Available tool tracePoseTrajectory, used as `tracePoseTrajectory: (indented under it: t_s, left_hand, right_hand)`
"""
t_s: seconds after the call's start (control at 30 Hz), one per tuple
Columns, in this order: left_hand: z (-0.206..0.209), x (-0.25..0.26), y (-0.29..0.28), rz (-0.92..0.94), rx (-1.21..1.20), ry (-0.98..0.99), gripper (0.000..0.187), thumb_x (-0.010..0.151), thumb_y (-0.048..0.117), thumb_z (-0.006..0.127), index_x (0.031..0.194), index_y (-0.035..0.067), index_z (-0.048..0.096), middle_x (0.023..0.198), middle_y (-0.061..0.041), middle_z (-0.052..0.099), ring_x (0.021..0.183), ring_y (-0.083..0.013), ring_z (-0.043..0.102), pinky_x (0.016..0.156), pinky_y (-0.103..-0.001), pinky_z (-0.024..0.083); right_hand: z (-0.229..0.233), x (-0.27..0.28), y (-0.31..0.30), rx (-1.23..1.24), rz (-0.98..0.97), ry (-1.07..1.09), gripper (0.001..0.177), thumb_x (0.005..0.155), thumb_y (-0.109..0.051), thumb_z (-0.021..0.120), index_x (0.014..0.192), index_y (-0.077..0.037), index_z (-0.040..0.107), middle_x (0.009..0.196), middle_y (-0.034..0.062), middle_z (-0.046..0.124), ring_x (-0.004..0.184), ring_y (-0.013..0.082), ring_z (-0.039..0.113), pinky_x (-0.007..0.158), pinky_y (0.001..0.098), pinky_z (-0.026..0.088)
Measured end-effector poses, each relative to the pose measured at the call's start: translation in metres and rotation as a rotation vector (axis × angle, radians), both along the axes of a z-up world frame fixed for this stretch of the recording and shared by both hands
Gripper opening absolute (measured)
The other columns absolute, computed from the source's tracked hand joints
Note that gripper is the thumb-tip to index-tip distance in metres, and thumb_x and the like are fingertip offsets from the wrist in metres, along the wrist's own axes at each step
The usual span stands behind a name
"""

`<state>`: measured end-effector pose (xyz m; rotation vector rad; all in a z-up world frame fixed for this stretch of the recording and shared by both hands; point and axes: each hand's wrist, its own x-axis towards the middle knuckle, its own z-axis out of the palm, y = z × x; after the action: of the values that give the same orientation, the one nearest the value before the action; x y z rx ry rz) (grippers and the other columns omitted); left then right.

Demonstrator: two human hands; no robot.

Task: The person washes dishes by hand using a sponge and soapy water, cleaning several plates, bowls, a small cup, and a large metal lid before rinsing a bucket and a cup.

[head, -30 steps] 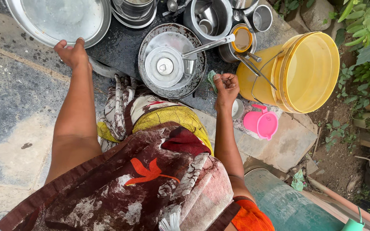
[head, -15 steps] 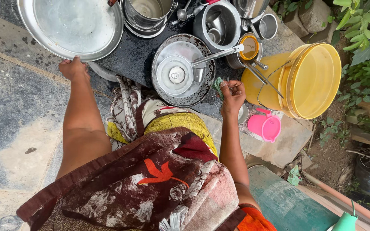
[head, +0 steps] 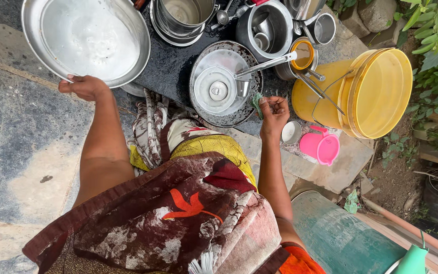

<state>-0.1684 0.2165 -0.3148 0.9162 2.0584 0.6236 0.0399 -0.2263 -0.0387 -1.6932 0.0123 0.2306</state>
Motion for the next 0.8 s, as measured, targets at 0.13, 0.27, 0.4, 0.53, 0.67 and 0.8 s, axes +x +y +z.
tracePoseTrajectory:
  t_s: [0.13,0.27,0.4,0.53,0.67,0.8]
  left_hand:
    - [0.003,-0.029,0.003,-0.033,0.017,-0.020,0.030,0.107,0.030,0.035,0.133,0.016,0.029,0.114,-0.012,0.068,0.097,-0.0223,0.079,0.078,-0.034,0.062]
    - [0.013,-0.053,-0.010,-0.016,-0.030,-0.045,0.031,0.107,0.031,0.034,0.134,0.017,0.032,0.117,-0.010,0.070,0.103,-0.0232,0.076,0.086,-0.036,0.059]
    - [0.030,-0.067,-0.023,-0.079,0.002,-0.226,0.038,0.108,0.030,0.033,0.142,0.014,0.031,0.130,-0.014,0.061,0.116,-0.0264,0.071,0.095,-0.036,0.057]
    - [0.071,-0.062,-0.027,-0.094,0.111,-0.480,0.037,0.112,0.027,0.034,0.144,0.007,0.035,0.140,-0.018,0.053,0.126,-0.0295,0.067,0.101,-0.038,0.056]
    - [0.114,-0.044,-0.016,-0.143,0.143,-0.499,0.037,0.110,0.023,0.036,0.142,0.006,0.037,0.136,-0.019,0.057,0.124,-0.0302,0.069,0.100,-0.039,0.056]
    - [0.157,-0.025,0.006,-0.220,0.247,-0.490,0.030,0.109,0.018,0.044,0.134,0.002,0.051,0.129,-0.017,0.065,0.116,-0.0275,0.071,0.094,-0.038,0.058]
  right_hand:
    - [-0.004,-0.003,0.003,-0.001,0.005,0.003,0.025,0.091,0.000,0.077,0.105,-0.007,0.058,0.098,0.0081,0.072,0.081,0.0114,0.068,0.057,0.0281,0.059]
    - [-0.009,0.001,0.000,0.020,0.017,0.008,0.024,0.092,0.001,0.077,0.107,-0.005,0.059,0.099,0.0072,0.070,0.082,0.0106,0.067,0.058,0.0287,0.059]
    - [-0.010,0.009,-0.004,0.050,0.067,0.003,0.024,0.092,0.000,0.076,0.106,-0.006,0.058,0.098,0.0087,0.072,0.080,0.0108,0.067,0.056,0.0286,0.058]
    - [-0.006,0.019,-0.006,0.080,0.110,-0.004,0.024,0.092,0.000,0.076,0.105,-0.006,0.057,0.098,0.0092,0.071,0.081,0.0109,0.066,0.057,0.0292,0.058]
    - [-0.003,0.024,-0.013,0.074,0.109,0.036,0.024,0.091,0.000,0.075,0.105,-0.007,0.056,0.099,0.0076,0.070,0.083,0.0101,0.067,0.058,0.0293,0.061]
    - [-0.011,0.027,-0.027,0.131,0.139,0.025,0.023,0.092,0.000,0.075,0.105,-0.007,0.057,0.098,0.0083,0.072,0.083,0.0108,0.067,0.057,0.0288,0.059]
